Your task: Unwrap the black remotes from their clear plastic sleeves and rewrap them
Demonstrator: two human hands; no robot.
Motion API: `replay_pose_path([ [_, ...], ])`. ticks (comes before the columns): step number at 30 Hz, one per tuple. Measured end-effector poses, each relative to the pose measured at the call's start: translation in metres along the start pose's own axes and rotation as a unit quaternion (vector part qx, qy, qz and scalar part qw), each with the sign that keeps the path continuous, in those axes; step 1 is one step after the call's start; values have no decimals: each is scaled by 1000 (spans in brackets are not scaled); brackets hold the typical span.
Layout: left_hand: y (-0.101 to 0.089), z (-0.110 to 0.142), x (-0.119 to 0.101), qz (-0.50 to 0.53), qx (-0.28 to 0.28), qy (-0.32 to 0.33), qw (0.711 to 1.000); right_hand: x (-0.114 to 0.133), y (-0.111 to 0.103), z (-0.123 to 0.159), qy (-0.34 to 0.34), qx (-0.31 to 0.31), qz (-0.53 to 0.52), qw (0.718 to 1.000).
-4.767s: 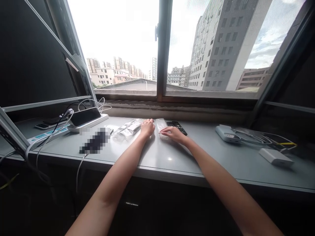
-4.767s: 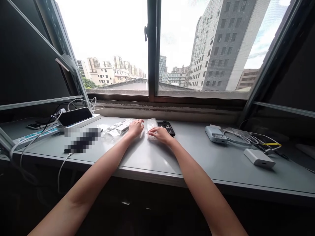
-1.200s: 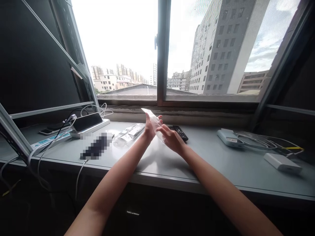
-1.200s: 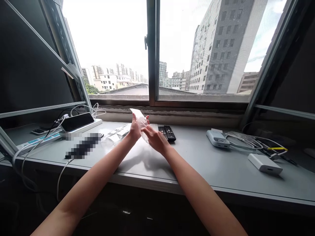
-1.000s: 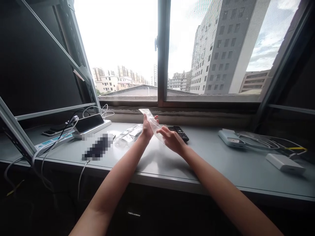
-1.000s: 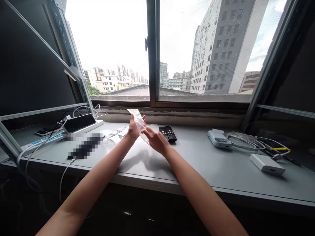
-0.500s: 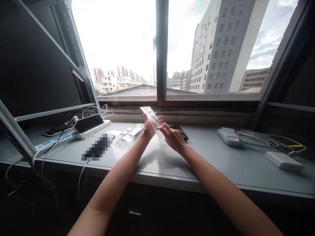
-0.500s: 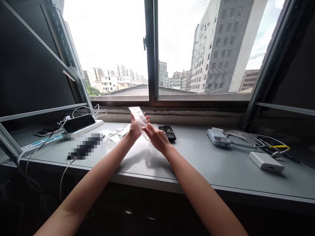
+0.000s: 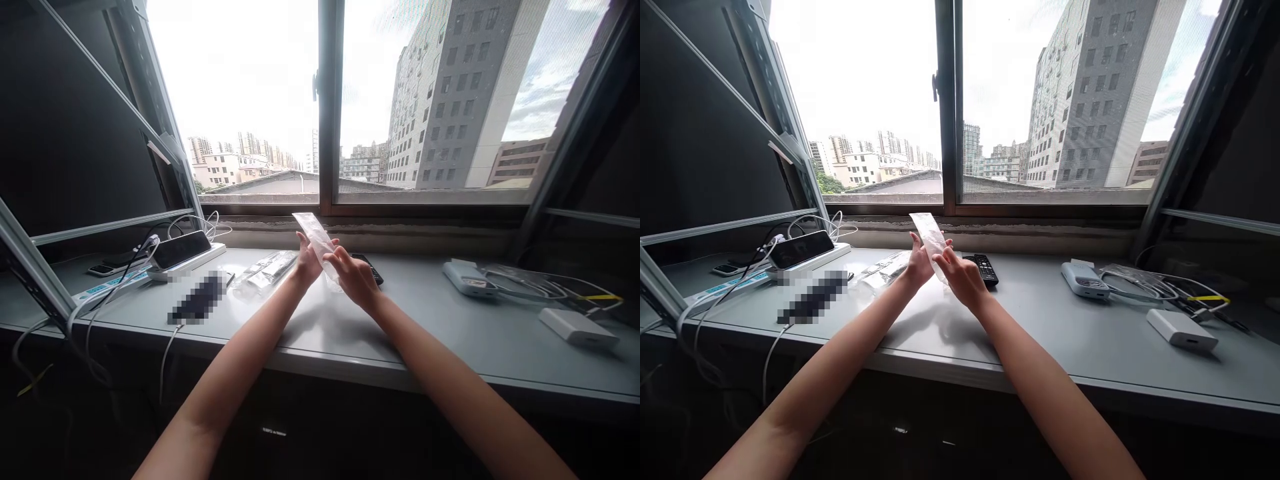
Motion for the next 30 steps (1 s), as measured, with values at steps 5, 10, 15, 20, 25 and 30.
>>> replay_pose_path([
  [5,9,4,21,-23,11,-45,999,-8,4,0,27,19,16,999],
  [10,5,1,23,-38,-1,-32,999,-12,9,1,43,43,14,998],
  [15,-10,-4,15,-34,-43,-7,998,-5,12,0,17,56,-7,998],
  [20,-27,-9,6,-24,-80,17,996,-7,13,1,22,59,-8,998],
  [25,-31,-8,1,-31,-89,36,995,-7,14,1,22,69,-17,997],
  [30,-21,-8,12,-26,-66,4,997,-15,15,2,52,70,-42,995],
])
Point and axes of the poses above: each hand's wrist, its own z-axis away from the middle knuckle, its own y-axis out of the palm, x = y × z, the point moved 10 cm from there along -z, towards the middle knuckle, and after that the axes turned 2 degrees about x, right-handed, at the moved point
